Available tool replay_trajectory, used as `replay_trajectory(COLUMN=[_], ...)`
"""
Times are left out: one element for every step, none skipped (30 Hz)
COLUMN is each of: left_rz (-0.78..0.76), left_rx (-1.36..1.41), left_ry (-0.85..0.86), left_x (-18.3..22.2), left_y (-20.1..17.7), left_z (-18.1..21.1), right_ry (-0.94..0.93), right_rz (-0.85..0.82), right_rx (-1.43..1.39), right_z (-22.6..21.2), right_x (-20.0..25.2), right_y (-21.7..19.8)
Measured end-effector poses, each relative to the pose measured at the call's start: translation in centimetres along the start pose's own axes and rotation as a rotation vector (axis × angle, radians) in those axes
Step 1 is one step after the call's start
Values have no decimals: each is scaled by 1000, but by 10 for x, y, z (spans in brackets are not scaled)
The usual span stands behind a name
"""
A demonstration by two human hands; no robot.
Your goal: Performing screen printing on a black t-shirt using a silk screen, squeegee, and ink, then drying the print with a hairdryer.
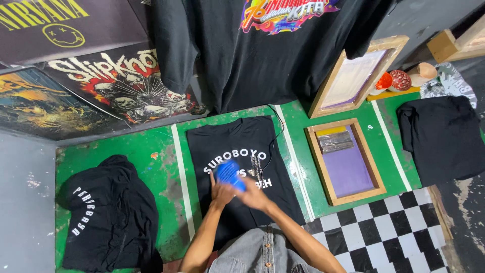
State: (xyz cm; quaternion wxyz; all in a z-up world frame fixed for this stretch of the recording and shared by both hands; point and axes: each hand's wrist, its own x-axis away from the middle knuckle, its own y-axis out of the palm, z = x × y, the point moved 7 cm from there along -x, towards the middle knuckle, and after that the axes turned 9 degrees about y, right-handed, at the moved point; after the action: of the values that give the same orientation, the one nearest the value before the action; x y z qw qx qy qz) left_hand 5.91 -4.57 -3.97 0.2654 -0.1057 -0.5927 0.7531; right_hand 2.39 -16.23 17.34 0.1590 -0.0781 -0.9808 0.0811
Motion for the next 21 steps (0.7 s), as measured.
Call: replay_trajectory(left_rz=[179,357,358,325,291,294,314,331,331,204,76,76,24,-29,-29,-22,-15,-11,-30,-49,-45], left_rx=[-48,-98,-100,-74,-47,-46,-157,-270,-270,-152,-35,-37,-14,9,7,4,2,4,-12,-29,-28], left_ry=[66,130,130,115,100,101,70,39,40,-8,-56,-55,-122,-188,-187,-185,-183,-180,-149,-117,-111], left_x=[-3,-4,-5,-8,-11,-11,-9,-6,-2,-1,2,3,5,7,7,7,7,6,6,5,1], left_y=[0,0,3,8,13,10,5,0,-15,-21,-27,-35,-39,-43,-43,-43,-42,-41,-39,-38,-37], left_z=[6,12,7,2,-4,-10,-17,-24,-30,-41,-50,-53,-61,-68,-70,-69,-69,-63,-54,-46,-36], right_ry=[-44,-91,-93,-84,-75,-77,-56,-33,-33,36,103,103,212,323,322,263,202,197,209,220,216], right_rz=[-209,-420,-420,-418,-417,-416,-306,-195,-193,-26,142,142,303,464,464,629,793,796,811,828,833], right_rx=[7,14,13,57,101,103,62,17,17,29,39,38,-42,-123,-125,-202,-279,-278,-277,-277,-277], right_z=[-4,-9,-4,2,8,8,10,12,13,18,23,35,55,76,86,95,104,95,88,80,82], right_x=[10,24,25,25,25,20,12,5,-3,-14,-22,-28,-32,-33,-34,-28,-20,-13,-6,3,3], right_y=[25,49,53,56,59,53,40,27,9,-21,-51,-70,-101,-131,-146,-173,-198,-201,-203,-206,-200])
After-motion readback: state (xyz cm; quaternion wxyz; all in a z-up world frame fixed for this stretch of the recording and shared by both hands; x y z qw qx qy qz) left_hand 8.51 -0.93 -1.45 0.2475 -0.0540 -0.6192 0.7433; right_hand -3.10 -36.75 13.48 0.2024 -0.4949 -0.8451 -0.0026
